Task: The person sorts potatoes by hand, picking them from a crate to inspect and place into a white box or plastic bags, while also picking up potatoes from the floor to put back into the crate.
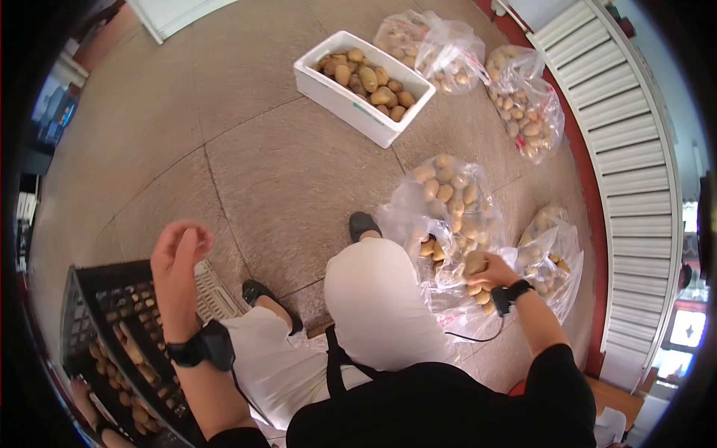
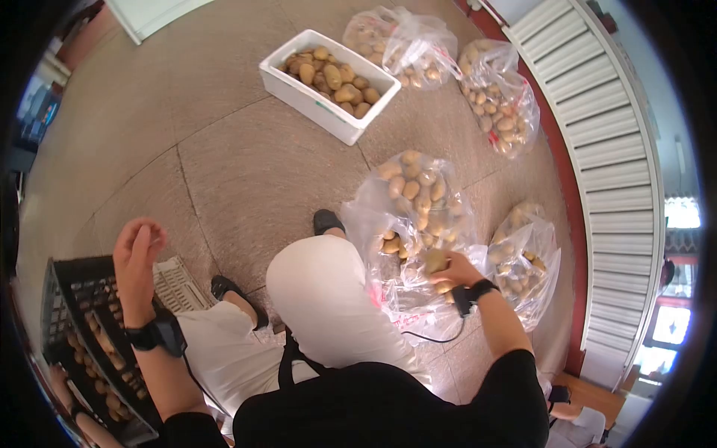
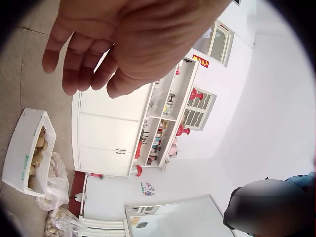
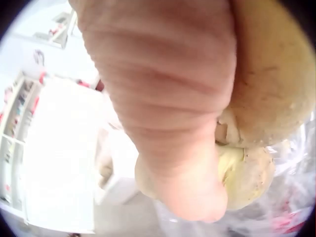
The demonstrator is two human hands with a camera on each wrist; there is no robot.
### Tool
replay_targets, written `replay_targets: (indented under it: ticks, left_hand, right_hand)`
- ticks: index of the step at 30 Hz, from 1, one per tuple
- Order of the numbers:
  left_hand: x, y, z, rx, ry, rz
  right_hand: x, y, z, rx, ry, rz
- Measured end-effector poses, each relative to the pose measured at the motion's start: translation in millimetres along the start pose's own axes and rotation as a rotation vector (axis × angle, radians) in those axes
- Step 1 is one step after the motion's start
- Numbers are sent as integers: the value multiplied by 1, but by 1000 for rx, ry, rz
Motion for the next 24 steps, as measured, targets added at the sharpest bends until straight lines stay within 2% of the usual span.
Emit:
replay_targets:
  ticks: [1, 2, 3, 5, 7, 8, 10, 12, 15, 17, 19, 20, 22, 24]
  left_hand:
    - [-1, -3, -2, -6, 10, -24]
    - [-1, 0, -2, -46, 17, 8]
    - [-2, 1, -1, -86, 25, 41]
    - [-1, 2, 0, -125, 34, 57]
    - [-2, 3, 2, -157, 58, 89]
    - [-2, 3, 5, -179, 49, 108]
    - [-1, 1, 4, -186, 71, 116]
    - [-6, 1, 8, -275, 30, 126]
    - [-9, -8, 5, -313, 94, 102]
    - [-11, -7, 5, -397, 74, 139]
    - [-18, -17, 6, -466, 73, 122]
    - [-17, -9, 7, -543, 63, 169]
    - [-16, -6, 8, -552, 51, 137]
    - [-15, -5, 11, -555, 23, 121]
  right_hand:
    - [-8, -20, -13, 128, 23, -60]
    - [-25, -44, 2, 89, 16, -189]
    - [-46, -57, 28, 235, -74, -275]
    - [-77, -58, 105, 502, -363, -183]
    - [-108, -49, 194, 454, -598, -114]
    - [-123, -40, 238, 406, -705, -109]
    - [-133, -11, 317, 341, -791, 35]
    - [-133, 31, 382, 433, -841, 82]
    - [-95, 112, 457, 499, -965, 356]
    - [-67, 167, 486, 508, -996, 464]
    - [-28, 219, 494, 753, -868, 581]
    - [-15, 234, 490, 749, -853, 597]
    - [9, 254, 478, 902, -766, 638]
    - [19, 273, 482, 849, -697, 668]
Point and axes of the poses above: each hand's wrist, its own x-axis towards the middle knuckle, its own y-axis out of the palm, z = x × y, the point moved 10 cm from there along x, towards the middle knuckle, and after that the axes turned 9 degrees about z, right-handed, at the moved point
